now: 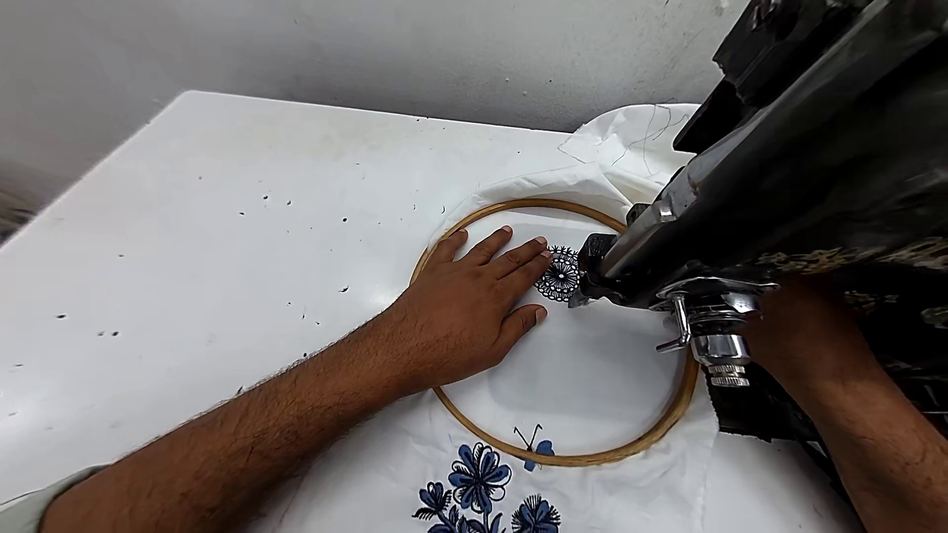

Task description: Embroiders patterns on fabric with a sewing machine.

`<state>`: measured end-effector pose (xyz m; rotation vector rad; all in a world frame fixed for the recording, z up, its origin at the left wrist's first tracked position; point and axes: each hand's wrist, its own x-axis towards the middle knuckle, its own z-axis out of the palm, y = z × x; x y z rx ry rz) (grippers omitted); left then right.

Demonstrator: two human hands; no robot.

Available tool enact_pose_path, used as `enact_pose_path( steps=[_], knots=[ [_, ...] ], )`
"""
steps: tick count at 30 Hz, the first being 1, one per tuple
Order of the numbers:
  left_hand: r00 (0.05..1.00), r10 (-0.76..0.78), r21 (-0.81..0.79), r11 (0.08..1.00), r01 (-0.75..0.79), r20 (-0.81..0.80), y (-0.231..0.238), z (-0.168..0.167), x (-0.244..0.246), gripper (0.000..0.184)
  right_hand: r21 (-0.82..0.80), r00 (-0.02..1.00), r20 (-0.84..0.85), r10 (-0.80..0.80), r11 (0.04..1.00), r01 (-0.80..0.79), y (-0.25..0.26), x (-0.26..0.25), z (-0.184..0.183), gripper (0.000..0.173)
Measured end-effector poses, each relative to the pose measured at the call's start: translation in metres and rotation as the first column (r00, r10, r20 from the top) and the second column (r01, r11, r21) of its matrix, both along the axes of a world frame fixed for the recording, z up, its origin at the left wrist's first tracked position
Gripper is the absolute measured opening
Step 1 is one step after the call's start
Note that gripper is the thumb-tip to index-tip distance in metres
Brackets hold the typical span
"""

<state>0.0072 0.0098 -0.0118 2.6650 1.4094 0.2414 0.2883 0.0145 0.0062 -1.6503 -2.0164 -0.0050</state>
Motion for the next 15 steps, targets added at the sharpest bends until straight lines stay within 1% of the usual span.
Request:
enact_pose_path(
  steps=[3, 6, 9, 13, 15],
  knots=[
    [1.000, 0.004, -0.001, 1.000, -0.004, -0.008, -0.0009, -0.0002, 0.0004, 0.059, 0.000, 1.000, -0.006, 0.005, 1.000, -0.005, 0.0022, 0.0019, -0.0013, 0.026],
    [1.000, -0.005, -0.019, 1.000, 0.004, -0.020, -0.0044, 0.0026, 0.0003, 0.060, -0.048, 1.000, -0.006, -0.026, 0.999, 0.026, -0.0005, -0.0008, 0.0027, 0.029],
    [1.000, -0.005, -0.025, 1.000, 0.005, -0.024, -0.0043, 0.0037, -0.0001, 0.060, -0.045, 0.999, -0.018, -0.036, 0.998, 0.035, -0.0021, -0.0016, 0.0022, 0.031],
    [1.000, 0.003, -0.030, 1.000, -0.003, -0.018, -0.0009, 0.0048, -0.0035, 0.059, -0.041, 0.998, -0.043, -0.037, 0.999, 0.035, -0.0046, -0.0059, 0.0020, 0.024],
    [1.000, 0.006, -0.016, 1.000, -0.006, -0.014, -0.0014, 0.0035, -0.0027, 0.059, -0.037, 1.000, -0.020, -0.017, 0.999, 0.016, -0.0014, -0.0034, 0.0009, 0.026]
  ],
)
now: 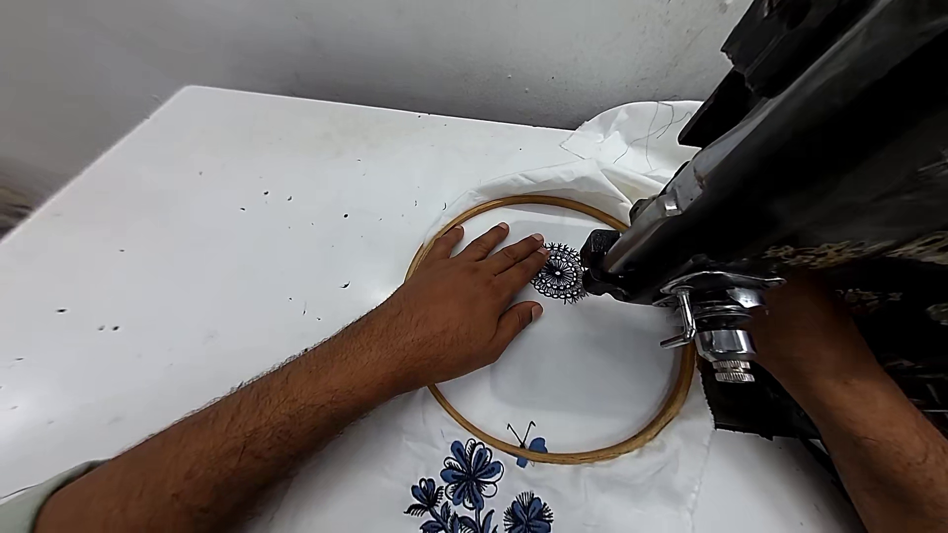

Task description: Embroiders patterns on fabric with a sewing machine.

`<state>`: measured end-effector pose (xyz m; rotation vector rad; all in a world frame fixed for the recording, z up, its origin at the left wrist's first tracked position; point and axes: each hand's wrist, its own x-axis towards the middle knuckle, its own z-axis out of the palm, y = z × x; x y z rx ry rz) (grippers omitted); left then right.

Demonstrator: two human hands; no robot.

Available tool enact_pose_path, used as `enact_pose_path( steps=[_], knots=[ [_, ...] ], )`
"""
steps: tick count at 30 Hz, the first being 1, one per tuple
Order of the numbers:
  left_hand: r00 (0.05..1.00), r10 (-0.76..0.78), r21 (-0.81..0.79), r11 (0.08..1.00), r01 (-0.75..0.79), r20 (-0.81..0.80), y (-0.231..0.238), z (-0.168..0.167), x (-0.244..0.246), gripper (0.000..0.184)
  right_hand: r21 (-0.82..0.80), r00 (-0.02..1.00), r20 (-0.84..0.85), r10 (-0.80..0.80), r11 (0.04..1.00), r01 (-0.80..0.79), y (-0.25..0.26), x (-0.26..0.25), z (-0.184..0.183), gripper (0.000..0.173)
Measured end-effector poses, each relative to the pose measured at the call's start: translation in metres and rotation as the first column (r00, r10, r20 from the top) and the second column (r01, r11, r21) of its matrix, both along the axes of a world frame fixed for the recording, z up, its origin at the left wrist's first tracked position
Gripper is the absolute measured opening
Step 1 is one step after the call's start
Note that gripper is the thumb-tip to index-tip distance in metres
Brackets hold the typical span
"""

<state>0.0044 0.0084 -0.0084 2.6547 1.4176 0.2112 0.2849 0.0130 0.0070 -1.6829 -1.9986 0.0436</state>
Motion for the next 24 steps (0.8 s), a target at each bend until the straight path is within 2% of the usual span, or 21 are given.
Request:
enact_pose_path(
  steps=[4, 8, 14, 21, 24],
  knots=[
    [1.000, -0.010, -0.009, 1.000, 0.010, -0.001, -0.0017, -0.0007, 0.0026, 0.059, -0.036, 0.999, 0.016, -0.029, 0.999, 0.029, -0.0001, 0.0009, 0.0036, 0.028],
    [1.000, -0.015, 0.008, 1.000, 0.015, 0.000, 0.0037, -0.0034, -0.0020, 0.061, 0.022, 1.000, -0.015, -0.003, 1.000, 0.003, -0.0008, -0.0011, 0.0000, 0.030],
    [1.000, -0.020, -0.003, 1.000, 0.020, 0.005, -0.0012, -0.0015, 0.0023, 0.059, -0.057, 0.999, 0.007, -0.035, 0.998, 0.036, 0.0015, 0.0007, 0.0039, 0.022],
    [1.000, -0.022, 0.011, 1.000, 0.021, 0.012, 0.0079, -0.0061, -0.0013, 0.060, 0.014, 1.000, -0.017, 0.004, 1.000, -0.004, 0.0031, 0.0042, -0.0041, 0.032],
    [1.000, -0.022, 0.005, 1.000, 0.022, 0.005, 0.0041, -0.0051, 0.0010, 0.060, -0.030, 1.000, 0.006, -0.022, 0.999, 0.022, 0.0022, 0.0038, -0.0004, 0.026]
  ],
)
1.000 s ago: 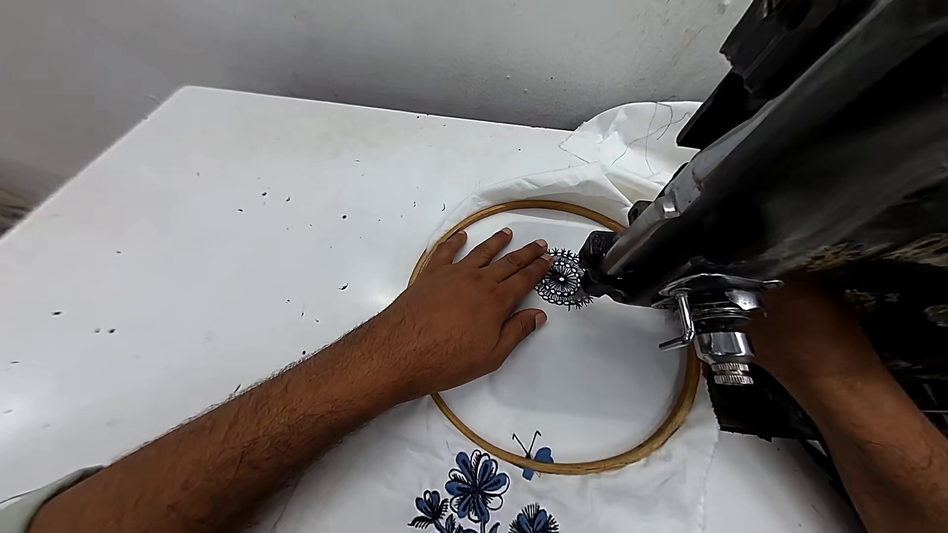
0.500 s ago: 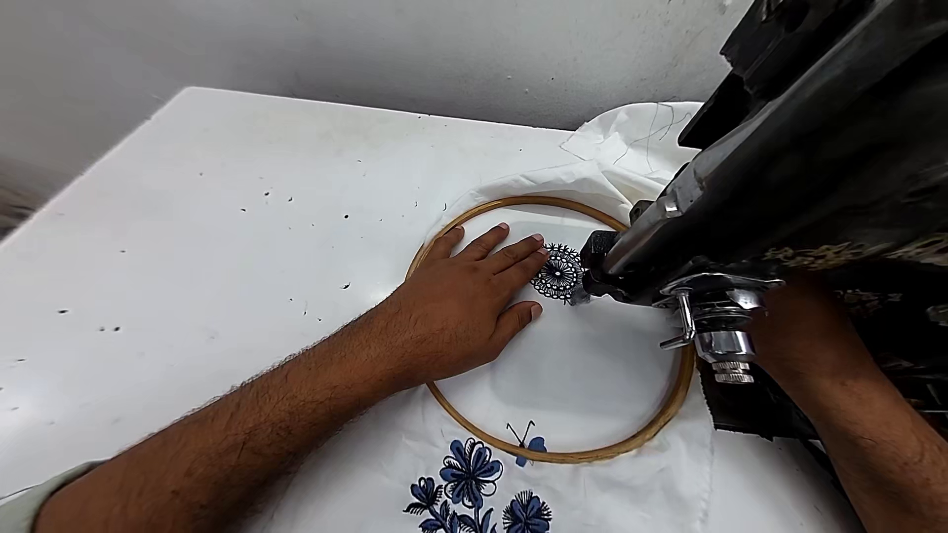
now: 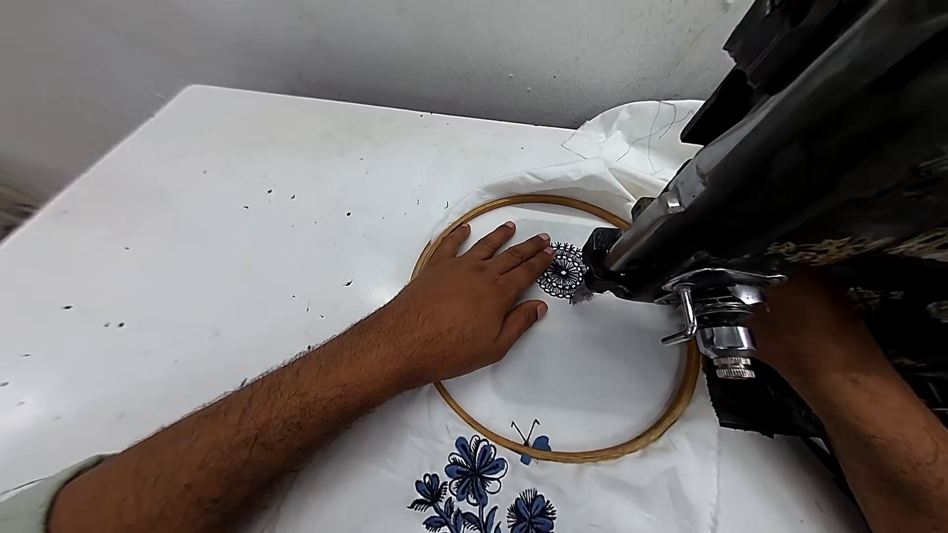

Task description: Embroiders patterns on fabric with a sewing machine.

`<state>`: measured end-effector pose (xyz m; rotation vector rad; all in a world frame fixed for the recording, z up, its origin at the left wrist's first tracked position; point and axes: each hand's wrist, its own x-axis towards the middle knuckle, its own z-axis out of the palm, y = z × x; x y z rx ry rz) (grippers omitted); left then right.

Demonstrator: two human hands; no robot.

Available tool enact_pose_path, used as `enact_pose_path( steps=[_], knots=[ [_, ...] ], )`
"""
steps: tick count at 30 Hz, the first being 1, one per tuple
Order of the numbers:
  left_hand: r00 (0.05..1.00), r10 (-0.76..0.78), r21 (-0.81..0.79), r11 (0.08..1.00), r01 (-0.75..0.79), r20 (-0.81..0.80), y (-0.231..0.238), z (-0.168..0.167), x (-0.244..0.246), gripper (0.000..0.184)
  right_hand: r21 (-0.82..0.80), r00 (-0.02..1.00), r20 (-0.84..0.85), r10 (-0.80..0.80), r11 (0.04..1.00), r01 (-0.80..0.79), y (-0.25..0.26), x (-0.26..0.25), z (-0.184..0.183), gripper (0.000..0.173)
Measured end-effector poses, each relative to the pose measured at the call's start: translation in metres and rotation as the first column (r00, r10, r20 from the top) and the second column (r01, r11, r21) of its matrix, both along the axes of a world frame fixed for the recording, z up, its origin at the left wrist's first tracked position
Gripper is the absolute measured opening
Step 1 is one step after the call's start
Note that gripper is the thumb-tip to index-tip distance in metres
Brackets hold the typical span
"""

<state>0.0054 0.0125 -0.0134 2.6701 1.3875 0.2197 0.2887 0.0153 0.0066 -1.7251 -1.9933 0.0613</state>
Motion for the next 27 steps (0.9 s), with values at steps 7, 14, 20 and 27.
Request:
enact_pose_path(
  steps=[7, 14, 20, 27],
  knots=[
    [1.000, -0.003, 0.003, 1.000, 0.003, 0.002, 0.002, -0.001, -0.002, 0.060, 0.008, 1.000, -0.015, -0.003, 1.000, 0.003, -0.001, -0.001, 0.000, 0.029],
    [1.000, -0.003, -0.019, 1.000, 0.003, 0.002, -0.004, 0.002, 0.001, 0.060, -0.034, 1.000, 0.008, -0.007, 0.999, 0.007, -0.001, -0.002, 0.004, 0.020],
    [1.000, -0.003, -0.005, 1.000, 0.003, 0.015, -0.004, 0.003, 0.003, 0.059, 0.005, 0.999, 0.033, 0.033, 0.999, -0.033, 0.001, 0.003, 0.003, 0.026],
    [1.000, -0.013, -0.005, 1.000, 0.013, 0.008, -0.003, 0.001, 0.006, 0.059, -0.051, 0.998, 0.065, -0.019, 0.998, 0.023, 0.000, 0.000, 0.010, 0.023]
  ],
)
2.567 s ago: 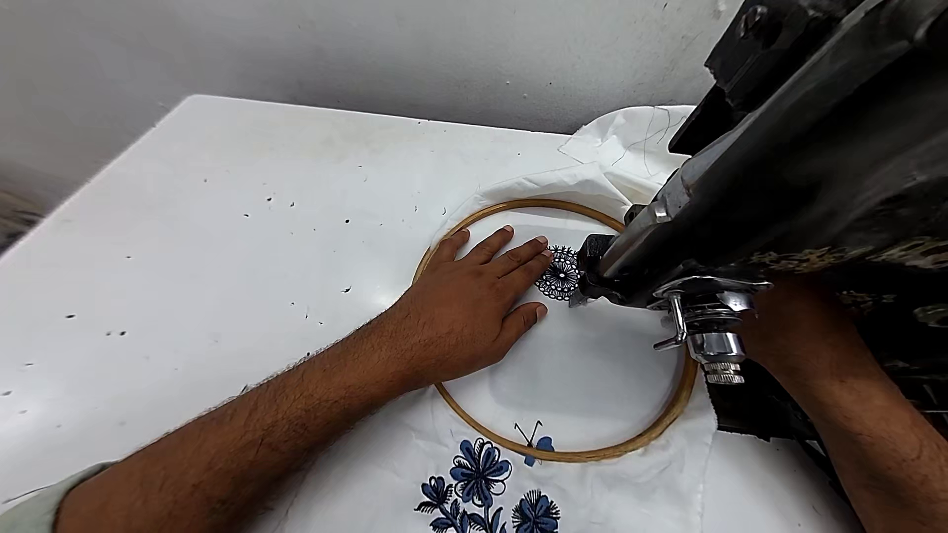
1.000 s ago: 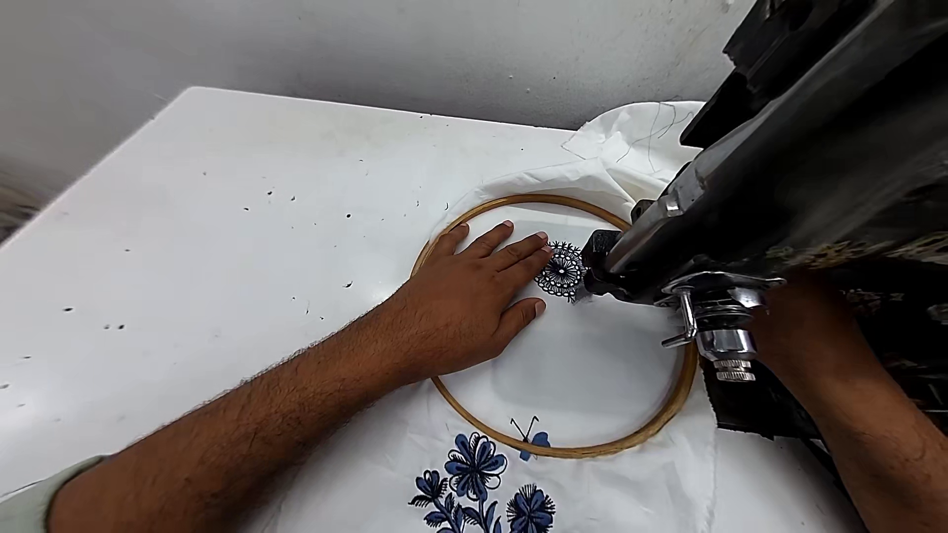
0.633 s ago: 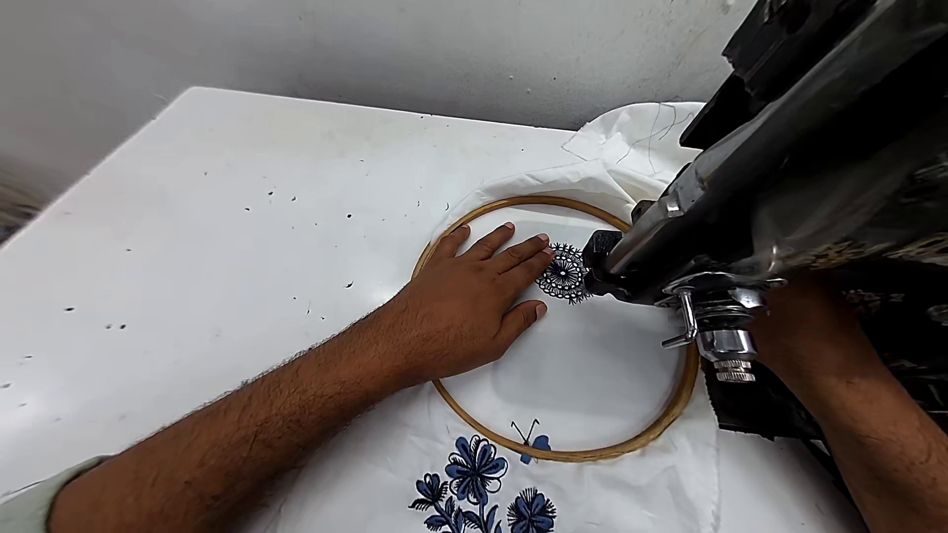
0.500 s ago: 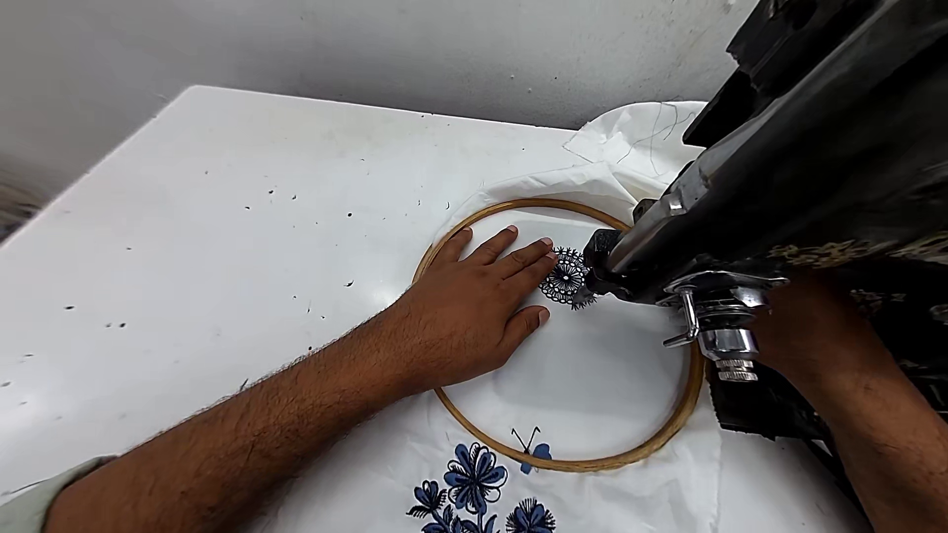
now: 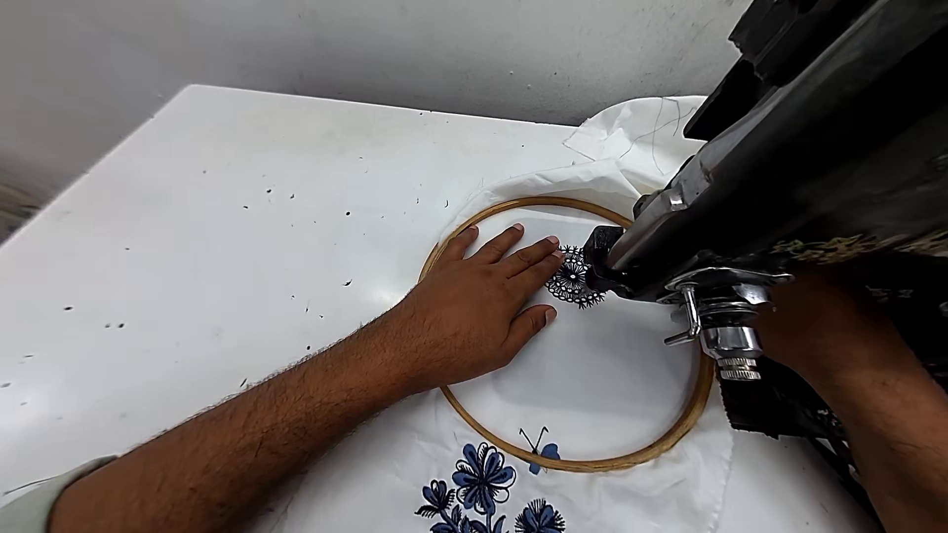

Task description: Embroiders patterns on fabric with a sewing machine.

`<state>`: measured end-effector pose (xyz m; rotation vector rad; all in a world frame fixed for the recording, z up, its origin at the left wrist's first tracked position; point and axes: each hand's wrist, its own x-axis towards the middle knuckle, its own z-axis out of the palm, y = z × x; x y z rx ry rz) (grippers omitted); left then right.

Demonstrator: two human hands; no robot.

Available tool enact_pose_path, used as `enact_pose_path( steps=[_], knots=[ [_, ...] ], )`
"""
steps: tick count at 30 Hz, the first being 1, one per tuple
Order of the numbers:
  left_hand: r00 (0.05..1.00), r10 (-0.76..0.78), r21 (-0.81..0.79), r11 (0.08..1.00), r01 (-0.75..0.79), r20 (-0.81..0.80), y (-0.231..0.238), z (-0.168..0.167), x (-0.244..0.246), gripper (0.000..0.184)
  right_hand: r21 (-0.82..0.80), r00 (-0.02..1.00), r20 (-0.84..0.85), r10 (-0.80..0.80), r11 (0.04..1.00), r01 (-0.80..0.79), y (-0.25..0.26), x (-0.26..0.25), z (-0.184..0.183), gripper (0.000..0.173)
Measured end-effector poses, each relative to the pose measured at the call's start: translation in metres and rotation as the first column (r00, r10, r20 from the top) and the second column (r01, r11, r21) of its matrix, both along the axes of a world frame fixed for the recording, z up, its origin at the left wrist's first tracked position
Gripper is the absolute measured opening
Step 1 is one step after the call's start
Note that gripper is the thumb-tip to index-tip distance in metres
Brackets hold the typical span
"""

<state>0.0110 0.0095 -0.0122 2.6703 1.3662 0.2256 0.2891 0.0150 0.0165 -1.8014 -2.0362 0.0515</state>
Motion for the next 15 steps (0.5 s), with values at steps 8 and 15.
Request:
enact_pose_path(
  steps=[8, 15],
  knots=[
    [0.999, 0.006, 0.034, 0.999, -0.007, 0.037, 0.0054, -0.0049, 0.0017, 0.059, 0.058, 1.000, 0.000, 0.023, 0.998, -0.023, 0.0007, 0.0005, -0.0035, 0.025],
    [1.000, 0.011, -0.003, 1.000, -0.011, 0.007, -0.0031, 0.0027, 0.0024, 0.058, -0.009, 0.999, 0.028, -0.023, 1.000, 0.023, -0.0018, -0.0024, 0.0007, 0.022]
  ],
)
